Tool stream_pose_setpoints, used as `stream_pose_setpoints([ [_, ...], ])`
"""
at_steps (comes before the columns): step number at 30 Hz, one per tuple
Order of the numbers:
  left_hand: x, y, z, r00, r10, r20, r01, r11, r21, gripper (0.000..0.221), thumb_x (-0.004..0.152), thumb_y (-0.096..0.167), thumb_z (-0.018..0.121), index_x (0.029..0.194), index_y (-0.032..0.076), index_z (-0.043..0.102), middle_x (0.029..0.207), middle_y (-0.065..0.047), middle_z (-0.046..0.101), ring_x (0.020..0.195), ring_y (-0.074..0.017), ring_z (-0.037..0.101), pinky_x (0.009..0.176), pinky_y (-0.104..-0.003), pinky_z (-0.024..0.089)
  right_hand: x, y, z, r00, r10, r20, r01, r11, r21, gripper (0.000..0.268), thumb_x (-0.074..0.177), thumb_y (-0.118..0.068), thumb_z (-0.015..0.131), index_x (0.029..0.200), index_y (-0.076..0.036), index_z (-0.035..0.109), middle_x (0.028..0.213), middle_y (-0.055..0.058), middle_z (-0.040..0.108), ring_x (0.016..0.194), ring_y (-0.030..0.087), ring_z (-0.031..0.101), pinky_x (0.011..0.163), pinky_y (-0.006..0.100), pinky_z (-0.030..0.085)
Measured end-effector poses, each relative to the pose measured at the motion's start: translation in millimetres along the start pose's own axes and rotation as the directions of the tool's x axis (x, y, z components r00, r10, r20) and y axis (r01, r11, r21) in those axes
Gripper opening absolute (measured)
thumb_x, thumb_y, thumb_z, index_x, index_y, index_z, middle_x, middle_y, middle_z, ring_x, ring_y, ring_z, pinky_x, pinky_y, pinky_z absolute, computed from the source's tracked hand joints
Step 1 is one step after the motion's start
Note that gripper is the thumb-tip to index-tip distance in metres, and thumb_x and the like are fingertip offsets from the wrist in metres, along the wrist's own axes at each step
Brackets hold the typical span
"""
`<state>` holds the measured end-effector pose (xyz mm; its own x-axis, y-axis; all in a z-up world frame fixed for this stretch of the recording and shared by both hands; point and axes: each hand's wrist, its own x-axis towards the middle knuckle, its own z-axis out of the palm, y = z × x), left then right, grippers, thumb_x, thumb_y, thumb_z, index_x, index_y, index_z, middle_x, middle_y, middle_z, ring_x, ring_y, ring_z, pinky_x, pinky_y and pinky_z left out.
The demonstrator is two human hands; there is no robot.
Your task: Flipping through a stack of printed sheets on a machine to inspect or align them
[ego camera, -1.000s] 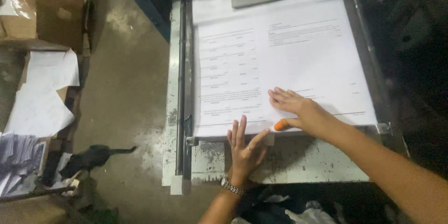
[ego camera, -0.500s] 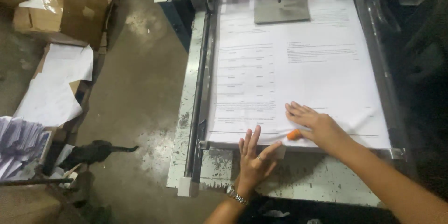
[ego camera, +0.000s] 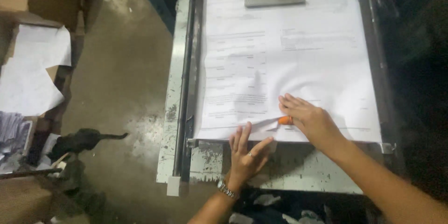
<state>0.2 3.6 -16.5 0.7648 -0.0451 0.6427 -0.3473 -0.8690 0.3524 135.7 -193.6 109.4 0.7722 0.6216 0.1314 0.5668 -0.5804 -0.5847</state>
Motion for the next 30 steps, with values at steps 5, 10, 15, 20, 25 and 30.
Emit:
stream_pose_setpoints([
  [5, 1.1, -1.9, 7.3, 0.992, -0.065, -0.103, 0.069, 0.997, 0.034, 0.055, 0.076, 0.043, 0.077, 0.129, 0.053, 0.066, 0.161, -0.008, 0.043, 0.154, -0.0262, 0.027, 0.127, -0.040, 0.004, -5.1, 23.0, -4.4, 0.996, -0.020, 0.089, 0.024, 0.999, -0.044, 0.067, 0.079, -0.031, 0.080, 0.143, -0.020, 0.061, 0.154, 0.004, 0.054, 0.144, 0.032, 0.044, 0.120, 0.047, 0.035],
  [10, 22.1, 12.8, -18.6, 0.992, -0.102, -0.071, 0.106, 0.993, 0.057, 0.056, 0.075, 0.039, 0.078, 0.128, 0.052, 0.065, 0.158, -0.007, 0.047, 0.153, -0.0249, 0.031, 0.128, -0.040, 0.008, -12.5, 17.6, 12.2, 0.997, 0.062, 0.052, -0.064, 0.998, 0.025, 0.066, 0.075, -0.035, 0.084, 0.138, -0.024, 0.066, 0.154, 0.001, 0.054, 0.146, 0.029, 0.042, 0.122, 0.045, 0.033],
  [15, 38.1, 21.4, -36.9, 0.997, -0.078, -0.027, 0.079, 0.997, 0.019, 0.058, 0.080, 0.040, 0.076, 0.136, 0.047, 0.062, 0.158, -0.011, 0.048, 0.152, -0.0291, 0.035, 0.127, -0.042, 0.011, -6.7, -4.6, 7.8, 0.983, 0.093, -0.158, -0.090, 0.996, 0.027, 0.043, 0.084, -0.024, 0.081, 0.126, -0.016, 0.073, 0.140, 0.005, 0.066, 0.136, 0.029, 0.055, 0.117, 0.038, 0.043],
  [20, 35.3, 16.7, -32.8, 0.997, -0.077, 0.021, 0.076, 0.997, 0.017, 0.056, 0.084, 0.040, 0.074, 0.138, 0.046, 0.061, 0.159, -0.011, 0.047, 0.152, -0.0300, 0.035, 0.127, -0.042, 0.010, -26.6, -12.3, 14.8, 0.977, 0.149, -0.153, -0.138, 0.987, 0.077, 0.055, 0.078, -0.023, 0.085, 0.130, -0.016, 0.070, 0.144, 0.007, 0.063, 0.141, 0.032, 0.049, 0.120, 0.043, 0.038],
  [25, 35.9, 16.9, -35.2, 0.997, -0.077, 0.030, 0.076, 0.997, 0.026, 0.055, 0.084, 0.037, 0.074, 0.137, 0.046, 0.061, 0.159, -0.011, 0.047, 0.154, -0.0303, 0.031, 0.127, -0.042, 0.008, -23.2, -17.7, 23.1, 0.956, 0.158, -0.246, -0.155, 0.987, 0.030, 0.038, 0.087, -0.013, 0.080, 0.124, -0.013, 0.074, 0.138, 0.010, 0.067, 0.137, 0.033, 0.054, 0.117, 0.043, 0.042],
  [30, 35.8, 21.4, -35.0, 0.992, -0.119, 0.047, 0.116, 0.991, 0.070, 0.053, 0.085, 0.041, 0.076, 0.135, 0.050, 0.061, 0.160, -0.010, 0.046, 0.154, -0.0292, 0.031, 0.128, -0.042, 0.006, -25.0, -34.3, 6.0, 0.968, 0.173, -0.184, -0.152, 0.981, 0.120, 0.052, 0.078, 0.003, 0.080, 0.128, -0.010, 0.071, 0.141, 0.012, 0.064, 0.140, 0.037, 0.051, 0.120, 0.047, 0.038],
])
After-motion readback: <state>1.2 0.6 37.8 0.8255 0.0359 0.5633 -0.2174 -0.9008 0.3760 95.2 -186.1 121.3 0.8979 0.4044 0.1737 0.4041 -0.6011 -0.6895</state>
